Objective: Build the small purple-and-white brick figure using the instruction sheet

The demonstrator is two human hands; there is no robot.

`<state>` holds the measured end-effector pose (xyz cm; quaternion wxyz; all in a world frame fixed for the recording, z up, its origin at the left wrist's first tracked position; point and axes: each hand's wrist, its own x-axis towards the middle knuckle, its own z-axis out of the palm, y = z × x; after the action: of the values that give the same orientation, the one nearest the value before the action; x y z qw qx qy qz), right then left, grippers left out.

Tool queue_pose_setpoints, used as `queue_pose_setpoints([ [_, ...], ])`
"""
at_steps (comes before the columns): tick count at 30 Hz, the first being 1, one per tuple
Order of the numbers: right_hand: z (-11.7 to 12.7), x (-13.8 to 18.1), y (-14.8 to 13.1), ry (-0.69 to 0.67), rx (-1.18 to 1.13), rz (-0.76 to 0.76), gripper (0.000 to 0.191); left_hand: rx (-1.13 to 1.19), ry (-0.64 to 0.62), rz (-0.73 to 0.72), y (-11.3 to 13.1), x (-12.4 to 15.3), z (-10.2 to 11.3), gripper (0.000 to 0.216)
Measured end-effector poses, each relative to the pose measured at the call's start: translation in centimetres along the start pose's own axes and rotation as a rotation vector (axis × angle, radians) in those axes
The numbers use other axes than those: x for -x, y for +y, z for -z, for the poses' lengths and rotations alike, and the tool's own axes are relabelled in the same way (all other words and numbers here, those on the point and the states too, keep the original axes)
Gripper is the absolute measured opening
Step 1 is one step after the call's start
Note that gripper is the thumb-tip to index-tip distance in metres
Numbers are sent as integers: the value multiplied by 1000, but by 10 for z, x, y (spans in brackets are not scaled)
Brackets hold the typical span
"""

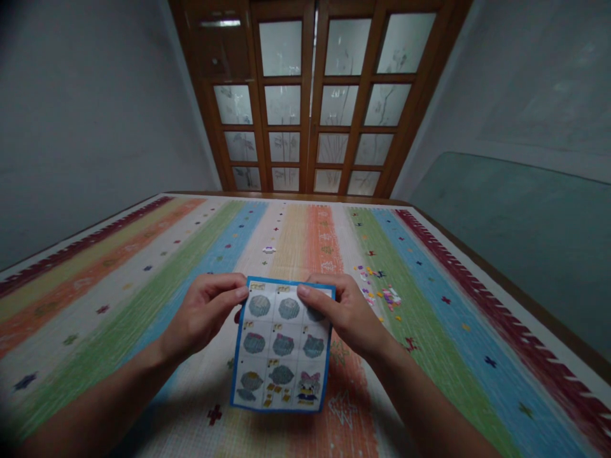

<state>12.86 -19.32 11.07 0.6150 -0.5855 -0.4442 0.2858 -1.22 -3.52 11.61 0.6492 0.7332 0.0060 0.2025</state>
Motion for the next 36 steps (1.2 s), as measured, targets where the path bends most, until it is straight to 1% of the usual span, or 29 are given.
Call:
queue_pose_setpoints([
  [4, 0, 1, 0, 12, 1, -15, 40, -37, 3, -6, 3, 1, -1, 29],
  [9, 1, 2, 1, 29, -5, -30, 40, -110, 13, -6, 12, -1, -6, 29],
  [14, 2, 4, 1, 41, -2, -35, 39, -111, 13, -25, 17, -3, -9, 24],
  [21, 5, 5, 2, 41, 11, 0, 39, -103, 8, 5, 17, -5, -11, 17],
  [31, 5, 1, -2, 73, 56, 24, 40, -59, 53, -11, 15, -10, -14, 21],
  [36, 13, -2, -2, 98, 88, 27, 38, -28, 80, -12, 12, -15, -16, 23],
])
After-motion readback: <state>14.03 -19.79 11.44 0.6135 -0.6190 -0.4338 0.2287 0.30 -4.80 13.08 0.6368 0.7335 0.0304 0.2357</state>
